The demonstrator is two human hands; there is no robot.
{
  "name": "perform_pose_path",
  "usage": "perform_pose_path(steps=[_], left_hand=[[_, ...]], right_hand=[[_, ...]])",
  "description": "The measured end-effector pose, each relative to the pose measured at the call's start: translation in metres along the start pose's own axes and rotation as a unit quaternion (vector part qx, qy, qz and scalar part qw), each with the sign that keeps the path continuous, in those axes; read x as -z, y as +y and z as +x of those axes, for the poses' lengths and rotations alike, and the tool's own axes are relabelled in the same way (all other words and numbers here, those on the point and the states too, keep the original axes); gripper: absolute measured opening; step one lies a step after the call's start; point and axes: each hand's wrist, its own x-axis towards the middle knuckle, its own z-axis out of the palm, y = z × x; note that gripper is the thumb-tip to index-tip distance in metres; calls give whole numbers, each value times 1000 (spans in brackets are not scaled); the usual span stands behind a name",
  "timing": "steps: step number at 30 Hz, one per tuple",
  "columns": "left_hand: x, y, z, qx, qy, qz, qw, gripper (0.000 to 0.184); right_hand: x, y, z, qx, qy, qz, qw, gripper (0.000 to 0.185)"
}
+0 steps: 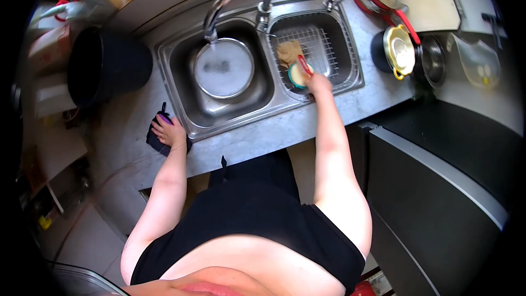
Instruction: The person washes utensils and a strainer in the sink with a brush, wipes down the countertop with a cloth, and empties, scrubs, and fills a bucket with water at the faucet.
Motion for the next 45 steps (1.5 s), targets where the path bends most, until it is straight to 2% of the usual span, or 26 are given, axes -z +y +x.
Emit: perform_pose_path(steps=[4, 5, 8, 11, 14, 15, 18, 19, 20, 23, 26, 27, 28, 29, 31, 33, 34, 36, 37, 40, 41, 42, 43, 45], left_hand=[[5, 2, -2, 4, -6, -2, 1000, 64], [7, 3, -2, 3, -7, -8, 1000, 64], [9, 3, -1, 4, -9, -11, 1000, 64], [6, 0, -4, 4, -8, -15, 1000, 63], [7, 1, -1, -2, 0, -19, 1000, 63], [6, -1, -2, -5, 2, -20, 1000, 64], [2, -4, -2, -9, 2, -23, 1000, 64], [4, -2, -2, -6, 0, -21, 1000, 64], [7, -1, -3, -4, -4, -17, 1000, 64], [7, 1, -3, -7, 3, -27, 1000, 65], [1, -2, -1, -7, 18, -26, 999, 64], [4, -3, 0, -8, 16, -31, 999, 65], [7, -2, 0, -7, 15, -39, 999, 65], [9, -2, 0, -5, 19, -47, 999, 66], [8, -2, 3, -5, 27, -61, 998, 68], [3, -9, 1, -6, 29, -68, 997, 70], [1, -11, 2, -6, 31, -74, 997, 71], [-2, -15, 5, -4, 12, -96, 995, 72], [0, -18, 5, -2, -7, -114, 994, 74], [12, -18, 2, -5, -51, -208, 977, 79], [9, -15, -9, -71, 9, -280, 957, 77], [17, -6, -17, -128, -1, -356, 926, 79], [33, 8, -30, -169, -112, -447, 871, 81], [73, 40, -64, -182, -425, -553, 693, 86]], right_hand=[[2, -7, 15, -47, -69, -29, 996, 91], [8, -12, 11, -57, -87, -40, 994, 98], [4, -12, 12, -79, -82, -30, 993, 100], [2, -9, 14, -64, -37, -35, 997, 93], [-2, 4, 37, -64, -103, -31, 992, 77], [-17, 16, 58, -41, -89, -41, 994, 57], [6, 17, 51, -100, -214, 86, 968, 65], [21, 9, 33, -97, -198, 95, 971, 55], [27, 10, 34, -78, -202, 77, 973, 33], [39, 18, 33, -103, -213, 52, 970, 28], [77, 6, -12, -48, -164, -50, 984, 6], [67, 34, 13, -48, -174, -53, 982, 5], [86, 26, -12, -45, -191, -97, 976, 4], [91, 35, -12, -41, -231, -188, 954, 7], [100, 42, -43, 29, -232, -333, 914, 14], [93, 59, -61, -19, -288, -308, 907, 17], [83, 72, -65, -95, -285, -223, 927, 18], [80, 62, -104, -119, -256, -212, 936, 26], [79, 50, -128, -84, -249, -225, 938, 29], [74, 16, -181, -72, -214, -199, 954, 27], [69, 10, -189, -72, -222, -168, 958, 27], [65, 5, -196, -73, -231, -138, 960, 26], [61, -5, -208, -51, -238, -131, 961, 23], [49, -29, -228, -9, -224, -155, 962, 19]])
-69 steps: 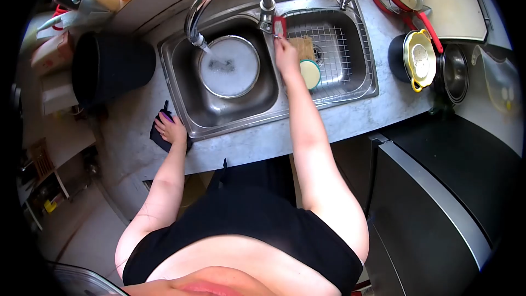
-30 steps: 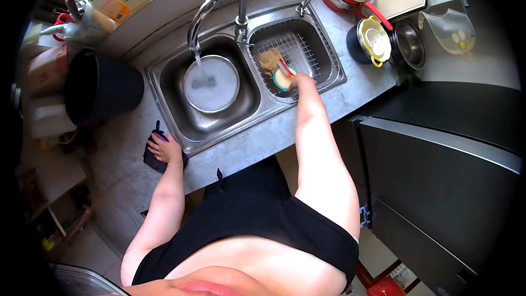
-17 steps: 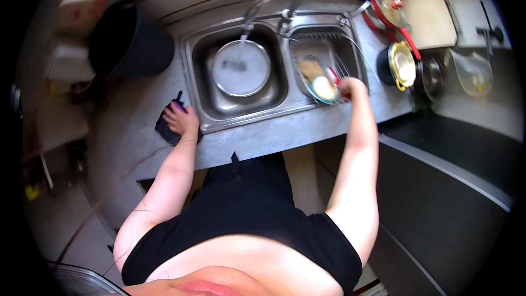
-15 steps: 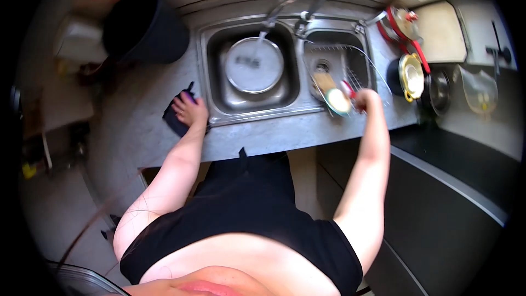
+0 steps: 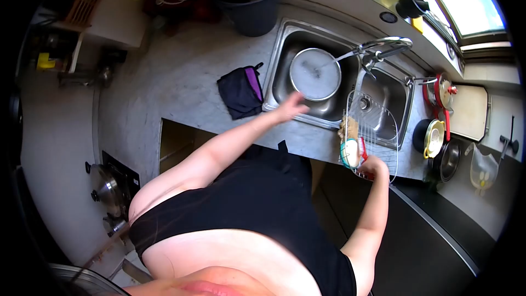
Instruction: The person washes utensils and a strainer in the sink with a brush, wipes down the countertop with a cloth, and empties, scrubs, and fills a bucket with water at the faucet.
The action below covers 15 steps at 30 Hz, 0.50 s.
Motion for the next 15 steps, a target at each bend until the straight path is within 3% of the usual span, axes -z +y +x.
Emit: perform_pose_path(steps=[3, 5, 6, 9, 10, 12, 15], left_hand=[[-43, 55, -28, 174, -305, -180, 919, 98], [-66, 61, -37, 186, -254, -180, 932, 101], [-69, 63, -40, 173, -182, -171, 953, 93], [-77, 31, -24, 126, -133, -187, 965, 85], [-66, 49, -34, 166, -98, -151, 970, 77], [-56, 49, -37, 148, -75, -231, 959, 76], [-20, 68, -57, 121, -53, -310, 942, 80]], right_hand=[[-22, -37, -16, 45, 1, -12, 999, 19], [-39, -57, -20, 41, 29, -26, 998, 19], [-46, -60, -15, 56, 28, 6, 998, 18], [-52, -91, -40, 50, 18, 36, 998, 20], [-53, -102, -48, 40, 20, 62, 997, 22], [-56, -113, -59, 18, 20, 113, 993, 28], [-64, -101, -30, 103, 44, 134, 985, 34]])
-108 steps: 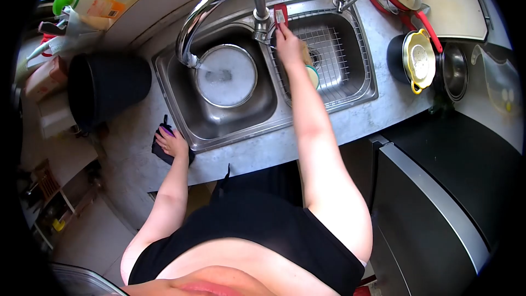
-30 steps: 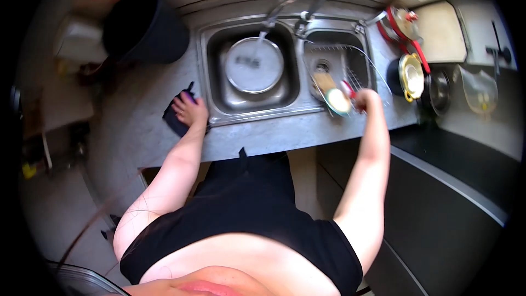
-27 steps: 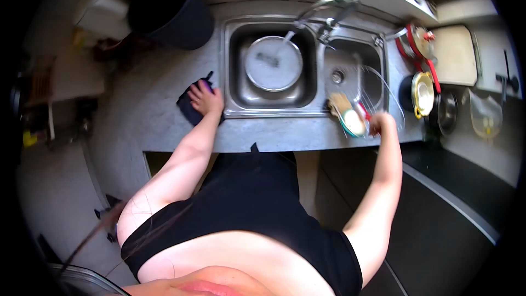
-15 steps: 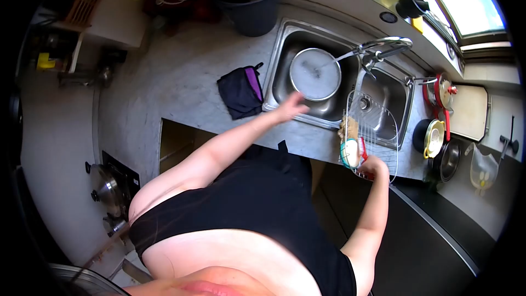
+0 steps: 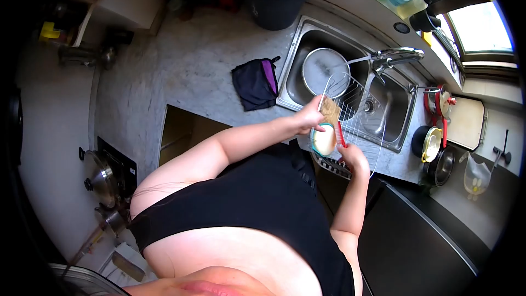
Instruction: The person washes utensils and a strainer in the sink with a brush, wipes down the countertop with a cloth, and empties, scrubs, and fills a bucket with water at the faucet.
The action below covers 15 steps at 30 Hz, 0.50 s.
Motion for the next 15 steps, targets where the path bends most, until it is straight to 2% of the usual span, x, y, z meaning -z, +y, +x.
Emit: perform_pose_path(steps=[2, 4, 5, 6, 8, 10, 12, 15], left_hand=[[23, 17, -17, -8, -6, -65, 998, 80], [45, 39, -43, -25, -3, -72, 997, 79], [61, 45, -51, -44, -26, -78, 996, 80], [70, 62, -70, -38, 14, -60, 997, 80], [103, 73, -94, -67, 68, -84, 992, 85], [139, 85, -125, -108, 88, -129, 982, 97], [176, 92, -161, -145, 135, -150, 969, 99], [255, 73, -211, -219, 192, -188, 938, 96]], right_hand=[[12, -32, -32, 49, -8, 52, 997, 31], [17, -57, -56, 134, 27, 115, 984, 30], [18, -65, -61, 183, 65, 105, 975, 30], [18, -82, -77, 185, 76, 144, 969, 27], [18, -88, -77, 298, 78, 231, 923, 22], [20, -102, -91, 339, 50, 301, 890, 20], [22, -106, -92, 376, 39, 325, 867, 22], [17, -104, -75, 361, 58, 310, 878, 26]])
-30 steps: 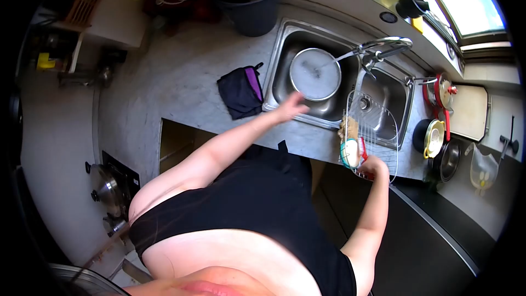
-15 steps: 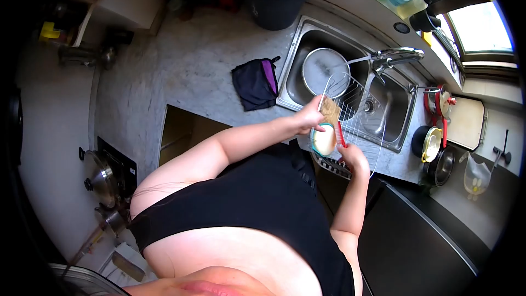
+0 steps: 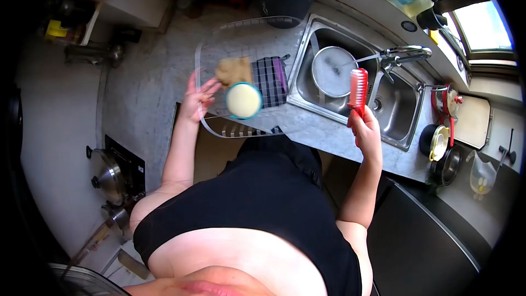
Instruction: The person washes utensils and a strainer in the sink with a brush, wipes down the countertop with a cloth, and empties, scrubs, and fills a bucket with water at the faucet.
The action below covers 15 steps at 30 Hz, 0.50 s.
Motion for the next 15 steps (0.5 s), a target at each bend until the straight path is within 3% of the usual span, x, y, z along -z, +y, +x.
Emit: perform_pose_path(steps=[5, 9, 10, 13, 15], left_hand=[[139, 22, -44, -103, 121, -26, 987, 93], [189, 13, -65, -149, 287, -52, 945, 96], [213, 6, -67, -164, 260, -73, 949, 90], [217, 0, -71, -148, 317, 2, 937, 77], [316, -26, -37, -140, 437, 163, 873, 76]], right_hand=[[-5, 35, 13, -55, 17, 9, 998, 19], [-14, 54, 22, -66, 24, 13, 997, 21], [-17, 55, 23, -70, 22, 17, 997, 21], [-23, 54, 26, -75, 20, 8, 997, 21], [-26, 51, 28, -79, 24, -2, 997, 22]])
